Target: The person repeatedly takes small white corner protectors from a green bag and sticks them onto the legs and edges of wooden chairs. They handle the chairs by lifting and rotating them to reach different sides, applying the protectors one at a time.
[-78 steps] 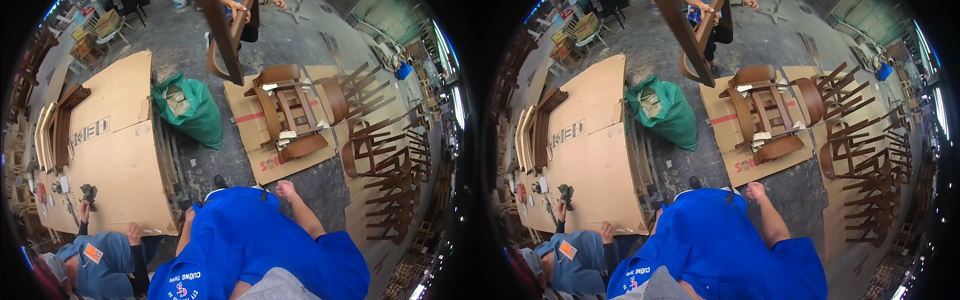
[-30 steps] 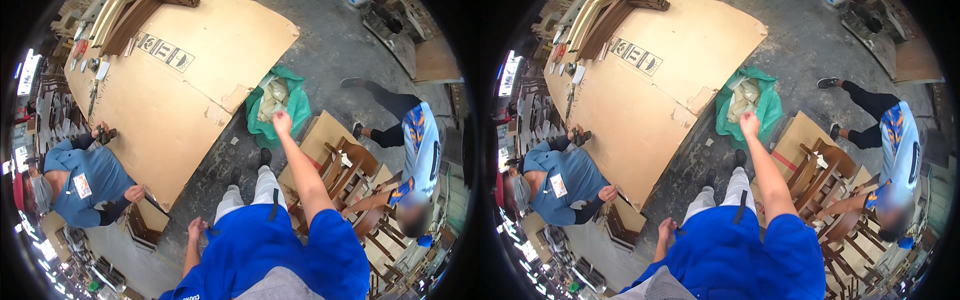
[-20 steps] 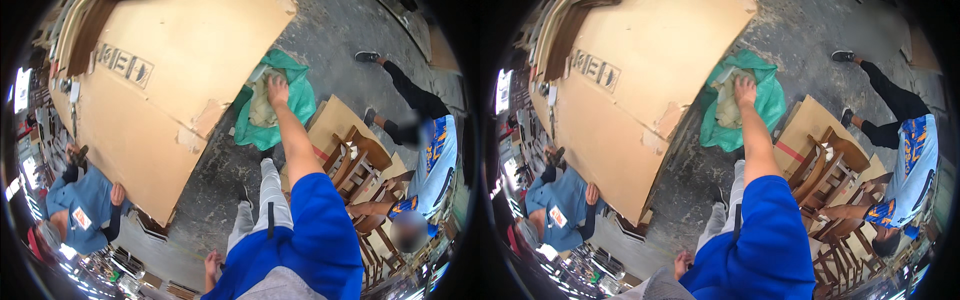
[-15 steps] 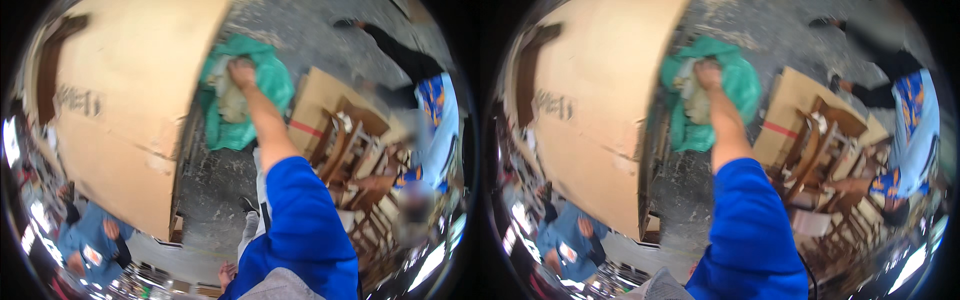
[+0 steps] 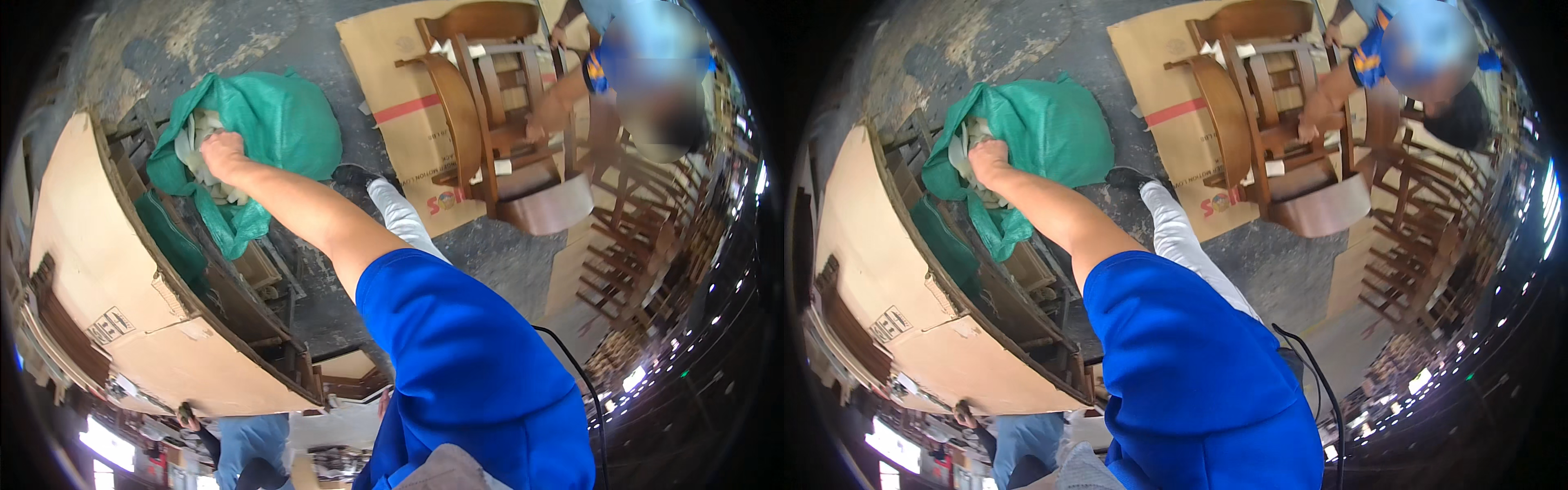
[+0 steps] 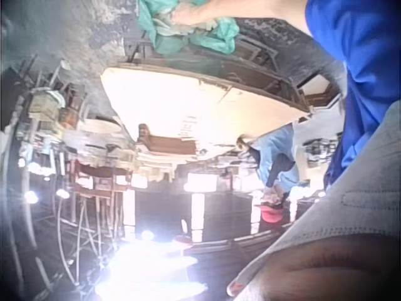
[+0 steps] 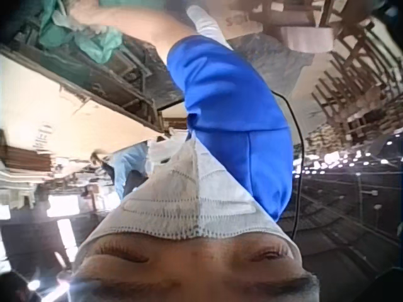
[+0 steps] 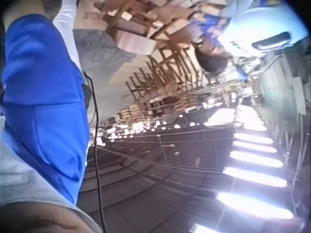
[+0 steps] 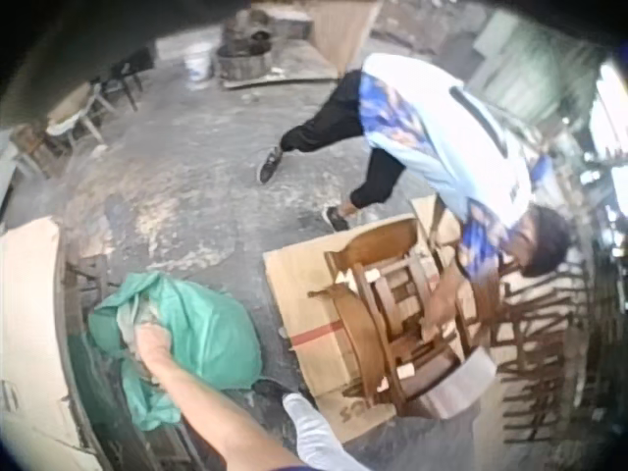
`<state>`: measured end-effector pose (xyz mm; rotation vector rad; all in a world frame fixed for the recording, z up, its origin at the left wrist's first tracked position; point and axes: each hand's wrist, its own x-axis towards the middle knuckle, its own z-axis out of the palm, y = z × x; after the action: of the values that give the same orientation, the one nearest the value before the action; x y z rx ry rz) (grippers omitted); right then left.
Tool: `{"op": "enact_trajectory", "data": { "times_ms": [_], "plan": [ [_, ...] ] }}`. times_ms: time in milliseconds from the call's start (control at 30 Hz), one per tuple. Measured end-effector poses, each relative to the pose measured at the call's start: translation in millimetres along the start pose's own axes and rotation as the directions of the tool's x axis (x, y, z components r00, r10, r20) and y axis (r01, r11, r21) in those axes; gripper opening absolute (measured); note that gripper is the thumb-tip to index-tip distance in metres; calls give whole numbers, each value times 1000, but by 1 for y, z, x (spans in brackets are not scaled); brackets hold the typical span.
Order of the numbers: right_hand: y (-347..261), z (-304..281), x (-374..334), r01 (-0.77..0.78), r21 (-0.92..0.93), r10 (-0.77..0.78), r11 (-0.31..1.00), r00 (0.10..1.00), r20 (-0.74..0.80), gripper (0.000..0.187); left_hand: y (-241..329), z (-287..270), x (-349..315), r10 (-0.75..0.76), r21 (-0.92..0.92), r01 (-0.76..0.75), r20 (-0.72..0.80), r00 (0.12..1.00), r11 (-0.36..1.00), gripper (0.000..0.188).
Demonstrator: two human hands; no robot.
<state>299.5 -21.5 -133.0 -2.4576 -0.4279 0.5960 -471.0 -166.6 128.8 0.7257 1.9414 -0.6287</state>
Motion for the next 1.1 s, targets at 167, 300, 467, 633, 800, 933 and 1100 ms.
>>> {"op": "enact_trajectory", "data": {
  "times_ms": [167, 300, 467, 633, 800, 933, 1100],
  "plan": [
    [-3, -61, -54, -86, 225, 130, 971, 973, -188, 24, 5, -22, 37, 157, 80, -158, 21, 987, 984, 60],
    [18, -125, -150, 96, 527, 184, 844, 872, -454, 33, 0, -35, 75, 321, 102, -327, 67, 945, 940, 63],
    [72, -135, -337, 328, 724, 298, 607, 750, -591, 42, -5, -37, 116, 541, 94, -561, 171, 823, 823, 66],
    [71, -45, -548, 28, 818, 289, 575, 928, -235, 39, 33, -1, 58, 693, -7, -753, 397, 602, 659, 69],
    [60, -7, -692, -54, 955, 133, 291, 991, 16, 46, 57, 70, -38, 482, -347, -537, 867, 128, 768, 89],
    [97, -33, -749, 14, 995, 112, 96, 993, -25, 53, 32, 136, -60, 307, -246, -612, 952, -5, 752, 86],
    [170, -76, -812, 45, 999, 86, -2, 995, -44, 51, -41, 217, -86, 284, -225, -625, 959, -6, 747, 75]
  ]
}}
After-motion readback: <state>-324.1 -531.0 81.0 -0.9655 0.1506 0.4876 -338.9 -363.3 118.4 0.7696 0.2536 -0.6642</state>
